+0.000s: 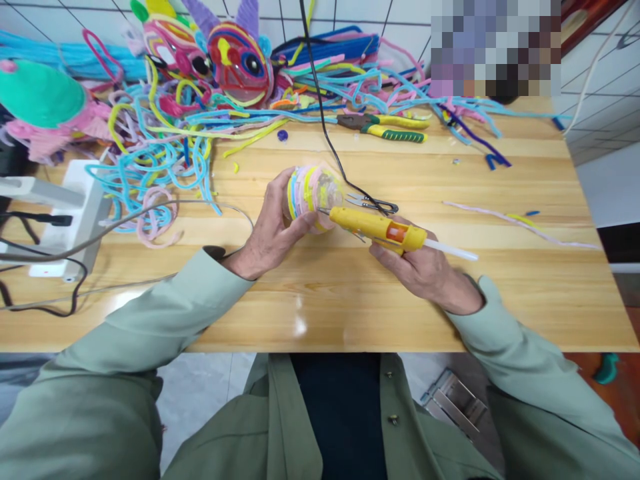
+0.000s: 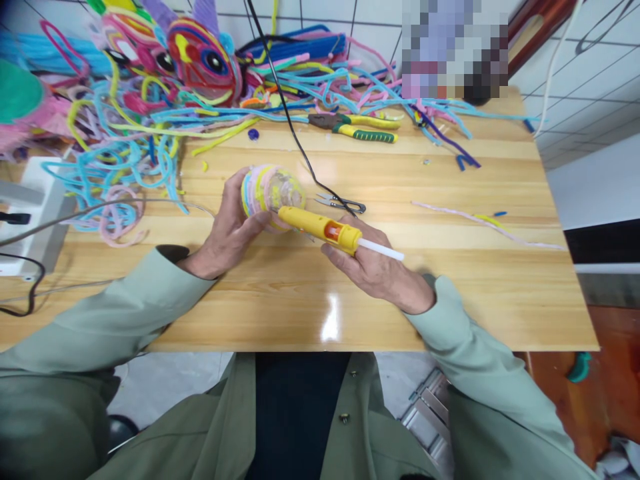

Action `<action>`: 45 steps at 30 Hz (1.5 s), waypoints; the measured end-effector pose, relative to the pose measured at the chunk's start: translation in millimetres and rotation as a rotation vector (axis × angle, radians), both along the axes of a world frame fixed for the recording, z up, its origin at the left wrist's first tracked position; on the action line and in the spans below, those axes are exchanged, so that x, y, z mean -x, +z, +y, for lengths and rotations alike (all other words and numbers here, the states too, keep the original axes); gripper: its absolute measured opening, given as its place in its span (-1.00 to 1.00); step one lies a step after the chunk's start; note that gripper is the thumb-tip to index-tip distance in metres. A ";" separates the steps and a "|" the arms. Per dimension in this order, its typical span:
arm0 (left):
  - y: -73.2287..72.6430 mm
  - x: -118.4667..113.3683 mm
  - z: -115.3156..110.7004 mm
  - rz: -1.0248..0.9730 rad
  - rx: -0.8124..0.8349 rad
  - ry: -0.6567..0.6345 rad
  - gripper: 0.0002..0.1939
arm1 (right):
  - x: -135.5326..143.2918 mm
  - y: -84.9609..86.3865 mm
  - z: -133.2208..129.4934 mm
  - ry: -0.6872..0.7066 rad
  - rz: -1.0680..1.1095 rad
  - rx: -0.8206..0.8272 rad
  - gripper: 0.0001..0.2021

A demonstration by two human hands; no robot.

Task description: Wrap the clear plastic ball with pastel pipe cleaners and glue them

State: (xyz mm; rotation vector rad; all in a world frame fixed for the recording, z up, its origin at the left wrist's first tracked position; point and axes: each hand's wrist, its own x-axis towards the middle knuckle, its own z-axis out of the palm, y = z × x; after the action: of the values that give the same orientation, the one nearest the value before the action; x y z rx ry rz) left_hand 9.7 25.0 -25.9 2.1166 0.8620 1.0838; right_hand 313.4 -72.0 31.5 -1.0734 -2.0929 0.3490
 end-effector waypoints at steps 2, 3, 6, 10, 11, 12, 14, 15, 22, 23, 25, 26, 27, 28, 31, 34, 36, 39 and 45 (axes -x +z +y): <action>0.2 0.2 0.0 -0.002 0.011 -0.002 -0.16 | 0.0 0.6 -0.3 0.001 0.002 0.017 -0.78; 0.1 0.4 0.0 -0.005 0.020 -0.003 -0.15 | 0.0 0.9 -0.6 0.000 0.006 0.025 -0.77; -1.2 0.9 0.2 -0.013 0.050 -0.006 -0.14 | -1.0 1.9 -1.4 -0.022 0.012 0.053 -0.72; -1.9 0.7 0.3 -0.019 0.050 -0.006 -0.14 | -2.3 2.5 -1.6 -0.026 0.012 0.043 -0.73; -1.7 0.4 0.2 -0.019 0.044 -0.007 -0.14 | -2.3 2.6 -1.3 -0.012 0.011 0.027 -0.75; -1.4 0.2 0.1 -0.019 0.040 -0.009 -0.15 | -2.1 2.6 -0.9 0.003 0.007 0.013 -0.77; -0.7 -0.1 0.0 -0.019 0.034 -0.011 -0.15 | -1.8 2.2 -0.3 0.010 -0.002 0.007 -0.78; -0.5 -0.2 0.0 -0.019 0.034 -0.011 -0.15 | -1.7 1.8 -0.1 0.005 -0.005 0.017 -0.77; 0.7 -0.3 -0.3 -0.014 0.032 -0.005 -0.14 | -1.3 -1.8 -0.7 -0.010 0.014 0.010 -0.79; 0.7 -0.3 -0.4 -0.011 0.033 -0.002 -0.14 | -1.0 -1.6 -0.7 -0.008 0.018 0.001 -0.79; 0.6 -0.1 -0.4 -0.010 0.035 0.002 -0.14 | -0.2 -0.2 -0.4 -0.002 0.027 0.000 -0.79; 0.5 0.0 -0.4 -0.011 0.036 0.002 -0.13 | 0.2 0.8 -0.3 0.002 0.033 0.008 -0.78; 0.4 0.2 -0.4 -0.012 0.037 0.002 -0.13 | 0.5 1.9 -0.1 0.006 0.042 0.019 -0.78; 0.4 0.3 -0.4 -0.012 0.039 0.002 -0.12 | 0.6 2.8 0.0 0.012 0.051 0.030 -0.77; 1.0 0.5 -0.7 -0.004 0.042 0.003 -0.12 | 0.2 3.1 0.1 0.024 0.062 0.028 -0.79; 2.0 0.4 -0.8 0.003 0.042 0.001 -0.12 | -1.1 -0.2 -0.2 0.013 0.035 0.008 -0.79; 2.1 0.4 -0.7 0.003 0.042 -0.005 -0.12 | -1.6 -2.0 -0.3 -0.007 0.011 0.017 -0.76; 1.2 0.1 -0.3 -0.003 0.048 -0.008 -0.12 | -1.2 -1.1 -0.2 -0.023 0.001 0.028 -0.75; -0.3 -0.1 -0.3 -0.009 0.034 0.000 -0.13 | 0.5 3.5 0.5 -0.003 0.039 0.039 -0.75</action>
State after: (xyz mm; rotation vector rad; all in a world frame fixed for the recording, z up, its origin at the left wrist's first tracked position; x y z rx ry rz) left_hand 9.8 24.7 -26.1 2.0821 0.8701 1.0703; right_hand 313.0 -71.5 35.1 -1.0837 -2.0578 0.4076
